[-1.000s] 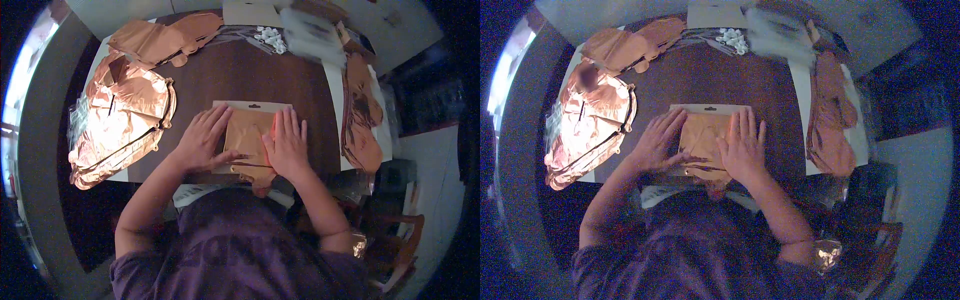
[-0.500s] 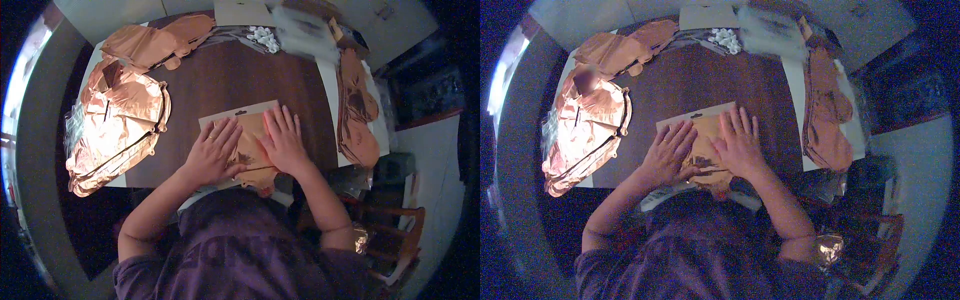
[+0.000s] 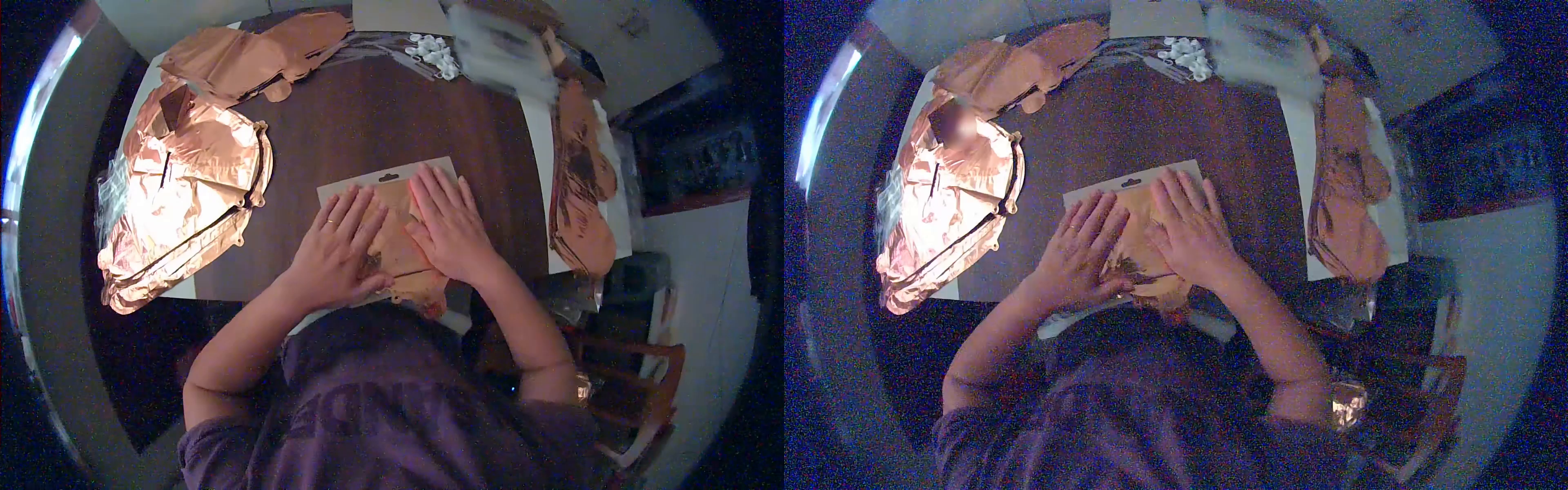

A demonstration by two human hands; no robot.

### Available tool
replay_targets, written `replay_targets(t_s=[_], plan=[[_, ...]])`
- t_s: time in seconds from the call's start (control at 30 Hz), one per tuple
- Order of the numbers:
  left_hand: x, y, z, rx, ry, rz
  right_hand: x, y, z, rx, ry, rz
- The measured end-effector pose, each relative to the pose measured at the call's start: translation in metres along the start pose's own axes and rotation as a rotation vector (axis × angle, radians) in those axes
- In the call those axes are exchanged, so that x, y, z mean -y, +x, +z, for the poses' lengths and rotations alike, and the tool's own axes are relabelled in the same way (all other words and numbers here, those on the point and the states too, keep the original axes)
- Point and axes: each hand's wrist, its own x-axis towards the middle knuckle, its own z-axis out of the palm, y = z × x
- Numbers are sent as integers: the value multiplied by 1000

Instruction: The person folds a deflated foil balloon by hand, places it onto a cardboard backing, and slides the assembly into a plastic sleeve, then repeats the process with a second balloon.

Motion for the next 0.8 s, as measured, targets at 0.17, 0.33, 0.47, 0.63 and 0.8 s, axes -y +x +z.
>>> replay_targets(t_s=[0.17, 0.33, 0.47, 0.63, 0.8], plan=[[12, -8, -4, 64, -17, 36, 0, -1, 0, 1, -34, 6], [15, -8, -11, 57, -11, 62, 1, 1, 1, -5, -65, 12], [6, -13, -21, -119, 16, 160, 1, -1, 4, -11, -53, 11], [3, -13, -15, -247, 67, 456, 2, 0, -5, 10, 34, 45], [7, -16, -7, -207, 52, 517, 5, -2, -9, 26, 16, 47]])
